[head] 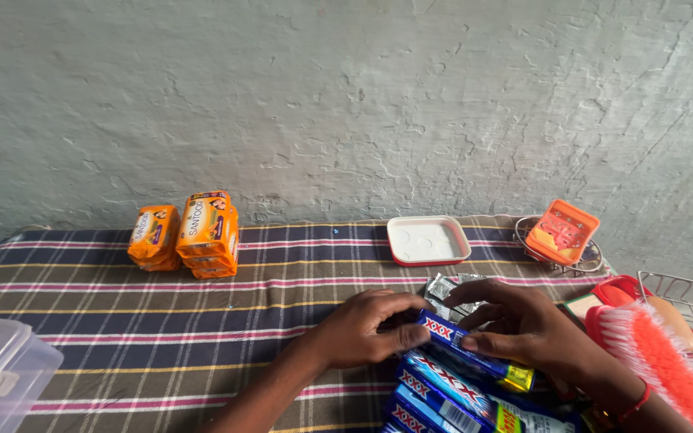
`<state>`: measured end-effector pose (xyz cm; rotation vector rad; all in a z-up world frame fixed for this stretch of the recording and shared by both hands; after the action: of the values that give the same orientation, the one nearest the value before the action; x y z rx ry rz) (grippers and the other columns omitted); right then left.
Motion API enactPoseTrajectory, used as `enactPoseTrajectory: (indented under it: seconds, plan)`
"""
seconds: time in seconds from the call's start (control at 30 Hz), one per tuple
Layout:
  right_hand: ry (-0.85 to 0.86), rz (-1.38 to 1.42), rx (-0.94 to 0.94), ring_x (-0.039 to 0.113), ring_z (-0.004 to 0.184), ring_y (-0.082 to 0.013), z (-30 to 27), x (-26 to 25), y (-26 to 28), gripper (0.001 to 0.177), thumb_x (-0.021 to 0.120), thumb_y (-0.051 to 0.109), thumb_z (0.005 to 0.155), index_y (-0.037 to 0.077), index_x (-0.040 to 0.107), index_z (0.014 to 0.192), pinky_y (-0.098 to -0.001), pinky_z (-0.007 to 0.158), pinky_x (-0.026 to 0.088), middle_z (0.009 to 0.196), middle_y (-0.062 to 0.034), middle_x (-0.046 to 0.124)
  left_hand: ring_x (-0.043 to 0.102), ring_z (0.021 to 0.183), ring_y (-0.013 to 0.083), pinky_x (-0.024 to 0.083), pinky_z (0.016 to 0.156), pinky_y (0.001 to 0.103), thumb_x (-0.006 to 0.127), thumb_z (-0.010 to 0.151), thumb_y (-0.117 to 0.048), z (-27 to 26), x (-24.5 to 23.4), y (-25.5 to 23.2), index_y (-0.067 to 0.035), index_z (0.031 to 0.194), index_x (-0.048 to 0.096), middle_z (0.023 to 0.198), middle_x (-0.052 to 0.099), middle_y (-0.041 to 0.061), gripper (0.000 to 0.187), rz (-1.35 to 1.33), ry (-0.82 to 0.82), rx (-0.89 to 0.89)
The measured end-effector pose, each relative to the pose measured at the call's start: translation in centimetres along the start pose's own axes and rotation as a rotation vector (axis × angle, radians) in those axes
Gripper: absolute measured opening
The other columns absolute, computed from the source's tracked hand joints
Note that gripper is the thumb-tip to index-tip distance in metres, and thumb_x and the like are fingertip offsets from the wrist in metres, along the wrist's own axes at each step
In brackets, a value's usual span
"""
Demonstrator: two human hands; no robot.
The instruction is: The person picks up orange Santoor soap bars and blue XXX soap bars from a pile on a plaid cloth. They rotate each bar to view the packaging and place them in neat stacks on the left side of the cloth. The person handles the bars one by one, creating separate stacks for each brand.
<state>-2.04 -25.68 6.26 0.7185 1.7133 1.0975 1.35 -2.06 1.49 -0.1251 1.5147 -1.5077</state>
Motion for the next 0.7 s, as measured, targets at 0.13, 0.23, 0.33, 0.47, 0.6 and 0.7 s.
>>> enactPoseTrajectory:
  seconds: [0.13, 0.23, 0.33, 0.47, 0.6, 0.7]
  plan:
    - [-0.032, 0.010, 0.059, 0.073, 0.112, -0.0189, 0.3, -0.2, -0.5, 0.061, 0.080, 0.021, 0.076, 0.007, 0.065, 0.134, -0.0358, 0.095, 0.058, 0.125, -0.0080, 0.069, 0.075, 0.100, 0.0280, 0.057, 0.089, 0.041, 0.056, 0.092, -0.065, 0.1, 0.3, 0.1, -0.005, 0.128, 0.068, 0.109, 0.076, 0.016, 0.070, 0.003, -0.072, -0.013]
    - [-0.034, -0.025, 0.092, 0.070, 0.116, -0.0198, 0.5, -0.5, -0.6, 0.058, 0.079, 0.028, 0.078, 0.008, 0.065, 0.131, -0.0359, 0.100, 0.054, 0.122, -0.0101, 0.072, 0.075, 0.098, 0.0265, 0.057, 0.087, 0.040, 0.058, 0.093, -0.063, 0.1, 0.3, 0.5, -0.003, 0.122, 0.070, 0.104, 0.077, 0.016, 0.068, -0.011, -0.110, 0.000]
    - [-0.005, -0.015, 0.129, 0.072, 0.115, -0.0214, 0.4, -0.6, -1.3, 0.060, 0.079, 0.036, 0.078, 0.008, 0.067, 0.129, -0.0365, 0.100, 0.054, 0.120, -0.0111, 0.073, 0.074, 0.103, 0.0245, 0.057, 0.089, 0.039, 0.063, 0.094, -0.059, 0.2, 0.2, 1.1, -0.001, 0.120, 0.070, 0.109, 0.076, 0.016, 0.064, -0.083, -0.174, 0.005]
    - [0.141, 0.082, 0.072, 0.066, 0.118, -0.0260, 0.5, -0.5, -3.1, 0.068, 0.083, 0.032, 0.082, 0.005, 0.056, 0.138, -0.0413, 0.099, 0.057, 0.129, -0.0145, 0.068, 0.071, 0.090, 0.0204, 0.056, 0.079, 0.037, 0.062, 0.096, -0.054, 0.3, -0.5, 1.6, 0.000, 0.110, 0.072, 0.096, 0.076, 0.011, 0.056, -0.170, -0.294, -0.034]
    - [0.028, -0.357, 0.069, 0.060, 0.122, -0.0161, 1.5, -0.9, -5.8, 0.088, 0.094, 0.028, 0.076, 0.013, 0.051, 0.152, -0.0311, 0.105, 0.050, 0.136, -0.0059, 0.064, 0.066, 0.083, 0.0168, 0.052, 0.073, 0.035, 0.063, 0.102, -0.047, -0.3, -1.2, 1.4, 0.001, 0.101, 0.071, 0.088, 0.070, 0.008, 0.049, -0.039, -0.539, 0.096]
    - [0.103, -0.071, 0.124, 0.073, 0.114, -0.0212, 2.1, -0.5, -7.2, 0.083, 0.085, 0.013, 0.080, 0.012, 0.048, 0.154, -0.0322, 0.101, 0.059, 0.126, -0.0116, 0.072, 0.057, 0.071, 0.0117, 0.047, 0.062, 0.031, 0.061, 0.101, -0.046, -0.4, -1.9, 1.9, 0.000, 0.095, 0.071, 0.075, 0.063, 0.004, 0.047, -0.160, -0.622, -0.047]
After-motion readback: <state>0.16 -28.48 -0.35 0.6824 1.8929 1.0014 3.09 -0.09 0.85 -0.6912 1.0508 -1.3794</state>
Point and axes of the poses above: each hand's wrist, its own z-axis towards the middle knuckle, its own x-axis out of the palm, y = z × x, the point moved 3 cm from there along z, towards the middle knuckle
